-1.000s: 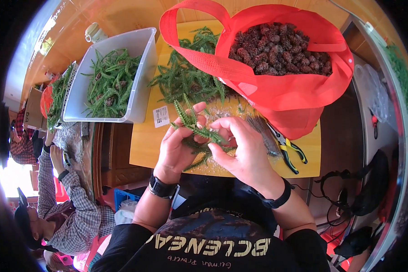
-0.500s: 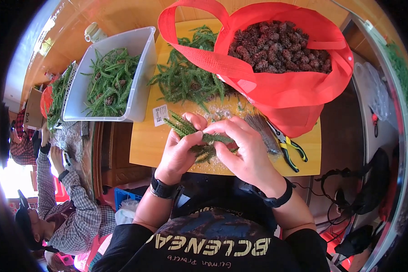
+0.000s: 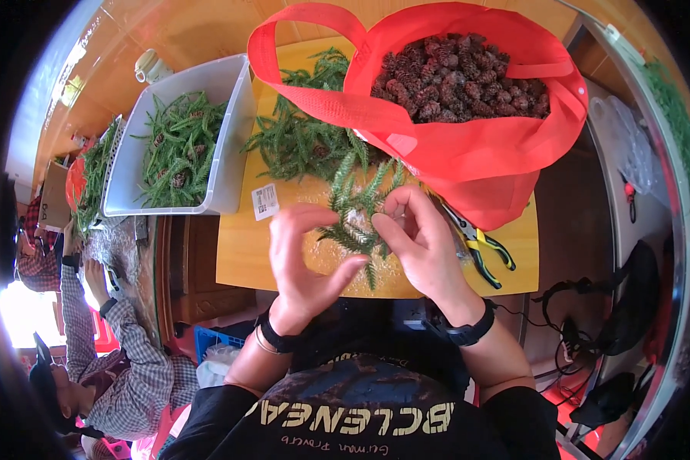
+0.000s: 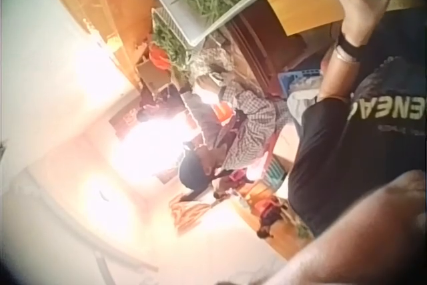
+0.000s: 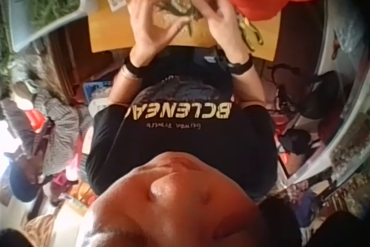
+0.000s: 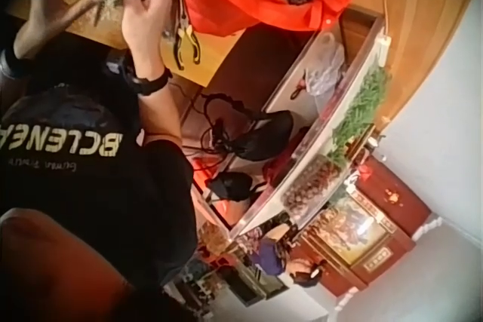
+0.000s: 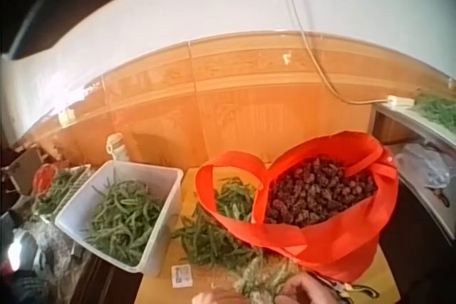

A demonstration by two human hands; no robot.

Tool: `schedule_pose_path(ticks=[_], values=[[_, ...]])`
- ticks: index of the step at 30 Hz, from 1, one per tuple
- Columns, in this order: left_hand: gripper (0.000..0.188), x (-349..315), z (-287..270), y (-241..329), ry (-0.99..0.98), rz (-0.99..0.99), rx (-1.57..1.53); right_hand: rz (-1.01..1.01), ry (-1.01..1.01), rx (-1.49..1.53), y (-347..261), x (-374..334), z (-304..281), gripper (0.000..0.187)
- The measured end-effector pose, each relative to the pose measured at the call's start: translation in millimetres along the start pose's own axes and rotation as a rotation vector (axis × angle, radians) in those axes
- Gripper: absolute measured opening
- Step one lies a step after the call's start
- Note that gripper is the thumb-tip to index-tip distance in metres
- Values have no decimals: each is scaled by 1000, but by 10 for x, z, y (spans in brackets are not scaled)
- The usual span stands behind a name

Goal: Trim green plant sprigs with shears and place them into bags.

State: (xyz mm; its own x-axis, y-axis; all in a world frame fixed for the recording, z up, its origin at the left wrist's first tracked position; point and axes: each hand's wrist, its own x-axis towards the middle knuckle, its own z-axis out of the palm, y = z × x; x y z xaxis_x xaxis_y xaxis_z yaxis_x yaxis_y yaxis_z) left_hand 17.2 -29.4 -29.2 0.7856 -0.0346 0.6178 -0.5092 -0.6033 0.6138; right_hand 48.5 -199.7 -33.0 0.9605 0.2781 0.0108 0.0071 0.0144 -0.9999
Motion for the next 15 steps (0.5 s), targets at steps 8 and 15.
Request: schedule_pose_path(ticks=[8, 15], values=[[20, -62, 61, -57, -269, -240, -253, 37, -53, 21, -131, -168, -123, 20], [11, -146, -8, -45, -296, -556, -925, 29, -3, -1190, 114, -601, -905, 38]])
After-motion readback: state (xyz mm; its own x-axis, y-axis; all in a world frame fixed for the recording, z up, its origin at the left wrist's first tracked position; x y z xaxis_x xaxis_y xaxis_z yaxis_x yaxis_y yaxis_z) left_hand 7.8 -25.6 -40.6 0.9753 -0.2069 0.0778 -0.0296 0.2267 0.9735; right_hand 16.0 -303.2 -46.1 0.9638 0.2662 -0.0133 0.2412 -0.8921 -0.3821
